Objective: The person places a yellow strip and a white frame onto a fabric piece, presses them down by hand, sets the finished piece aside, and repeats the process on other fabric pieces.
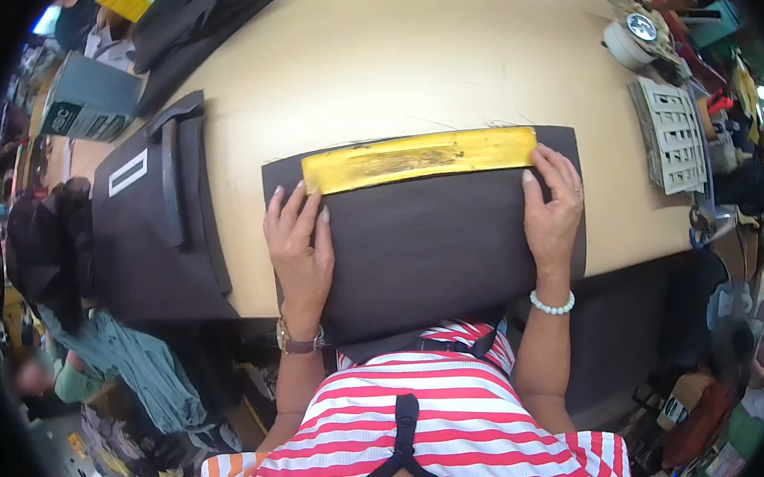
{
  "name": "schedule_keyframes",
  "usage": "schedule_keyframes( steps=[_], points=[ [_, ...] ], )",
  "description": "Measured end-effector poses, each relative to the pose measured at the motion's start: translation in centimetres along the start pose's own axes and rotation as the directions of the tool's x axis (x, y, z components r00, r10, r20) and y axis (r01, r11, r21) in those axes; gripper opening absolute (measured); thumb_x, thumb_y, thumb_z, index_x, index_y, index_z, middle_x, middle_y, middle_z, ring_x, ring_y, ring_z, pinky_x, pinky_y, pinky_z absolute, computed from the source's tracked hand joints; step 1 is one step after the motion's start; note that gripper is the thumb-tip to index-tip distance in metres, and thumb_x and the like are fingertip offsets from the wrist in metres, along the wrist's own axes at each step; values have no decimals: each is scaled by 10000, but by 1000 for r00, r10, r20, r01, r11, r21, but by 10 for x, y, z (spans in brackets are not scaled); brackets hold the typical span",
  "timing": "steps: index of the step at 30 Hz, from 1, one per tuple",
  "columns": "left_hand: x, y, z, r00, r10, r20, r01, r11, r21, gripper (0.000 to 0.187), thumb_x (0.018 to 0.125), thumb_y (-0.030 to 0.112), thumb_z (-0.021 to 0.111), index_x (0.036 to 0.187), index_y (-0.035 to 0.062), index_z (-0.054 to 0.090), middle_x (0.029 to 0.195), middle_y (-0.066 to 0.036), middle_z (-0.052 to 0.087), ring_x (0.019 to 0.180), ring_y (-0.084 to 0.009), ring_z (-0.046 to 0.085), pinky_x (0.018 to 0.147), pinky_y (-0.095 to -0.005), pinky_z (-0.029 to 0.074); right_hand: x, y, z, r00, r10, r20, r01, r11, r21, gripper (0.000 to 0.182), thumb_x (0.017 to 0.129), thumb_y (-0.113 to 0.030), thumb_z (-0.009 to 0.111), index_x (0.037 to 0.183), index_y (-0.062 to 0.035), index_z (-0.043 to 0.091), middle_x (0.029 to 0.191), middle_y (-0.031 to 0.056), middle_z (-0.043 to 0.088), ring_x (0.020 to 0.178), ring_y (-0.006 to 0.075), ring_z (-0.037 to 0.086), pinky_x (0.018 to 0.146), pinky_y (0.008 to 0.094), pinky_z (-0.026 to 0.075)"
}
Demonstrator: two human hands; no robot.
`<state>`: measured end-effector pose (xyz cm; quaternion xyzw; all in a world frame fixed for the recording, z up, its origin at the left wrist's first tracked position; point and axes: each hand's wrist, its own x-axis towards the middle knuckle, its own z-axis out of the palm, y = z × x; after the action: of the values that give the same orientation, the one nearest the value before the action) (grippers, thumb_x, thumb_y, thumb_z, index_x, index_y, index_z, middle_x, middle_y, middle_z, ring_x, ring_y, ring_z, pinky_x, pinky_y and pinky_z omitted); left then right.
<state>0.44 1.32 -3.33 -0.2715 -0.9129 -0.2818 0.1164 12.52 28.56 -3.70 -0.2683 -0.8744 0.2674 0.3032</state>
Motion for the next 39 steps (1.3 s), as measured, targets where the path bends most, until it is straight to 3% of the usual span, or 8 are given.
schedule_keyframes(
  steps=[4, 7, 13, 16, 34, 36, 39],
  points=[
    [0, 1, 3, 1000, -3, 2, 3, 999, 39, 292, 857, 55, 601, 1144, 22, 642, 1234, -144, 587, 1238, -388, 441, 1034, -471, 343, 0, -1, -1, 1000, 19, 12, -19, 1000, 0, 270, 816, -20, 625, 1081, 15, 663, 1152, 139, 639, 1121, 288, 562, 1002, 379, 403],
    [-1, -2, 6, 1000, 10, -3, -9, 999, 40, 311, 862, 89, 597, 1168, 39, 627, 1246, -137, 570, 1242, -388, 433, 1000, -571, 331, 0, -3, -1, 1000, 22, 14, -22, 1000, 4, 269, 817, -22, 628, 1082, 15, 663, 1152, 138, 640, 1118, 288, 563, 1000, 378, 403],
    [0, 0, 4, 1000, 4, 24, -5, 999, 44, 307, 867, 88, 590, 1168, 37, 624, 1259, -143, 560, 1243, -382, 434, 1016, -542, 323, 0, -3, 1, 1000, 23, 5, -23, 999, 23, 259, 805, -19, 638, 1060, 20, 668, 1133, 137, 646, 1105, 297, 566, 988, 380, 410],
    [0, 1, 0, 998, 0, 63, -4, 998, 56, 323, 883, 64, 571, 1201, 25, 608, 1279, -160, 554, 1262, -381, 420, 1053, -459, 324, 1, -5, -1, 1000, 10, -16, -10, 1000, -11, 240, 793, -21, 639, 1027, 14, 678, 1114, 138, 650, 1090, 311, 569, 980, 393, 417],
    [0, 3, -1, 998, 4, 69, -5, 1000, 27, 332, 878, 41, 565, 1207, 22, 604, 1292, -168, 542, 1276, -386, 408, 1051, -486, 323, -2, -7, 1, 999, 34, -15, -35, 997, -63, 243, 792, -95, 650, 1016, -11, 690, 1131, 90, 644, 1121, 303, 537, 1002, 423, 375],
    [-1, 2, -1, 995, -9, 101, 4, 999, 52, 334, 904, 62, 538, 1233, 36, 589, 1340, -160, 512, 1314, -371, 377, 1078, -485, 299, 0, -12, 0, 1000, -25, -16, 21, 978, -209, 230, 804, -107, 640, 1007, -9, 687, 1128, 91, 644, 1118, 303, 539, 995, 426, 379],
    [1, 9, -2, 992, 0, 127, -32, 968, 247, 318, 912, 82, 531, 1224, 49, 584, 1355, -153, 495, 1333, -370, 349, 1071, -542, 272, 5, -25, -2, 989, -140, 45, 145, 884, -444, 211, 826, -125, 622, 990, -6, 679, 1124, 100, 645, 1113, 305, 545, 979, 433, 389]
  ],
)
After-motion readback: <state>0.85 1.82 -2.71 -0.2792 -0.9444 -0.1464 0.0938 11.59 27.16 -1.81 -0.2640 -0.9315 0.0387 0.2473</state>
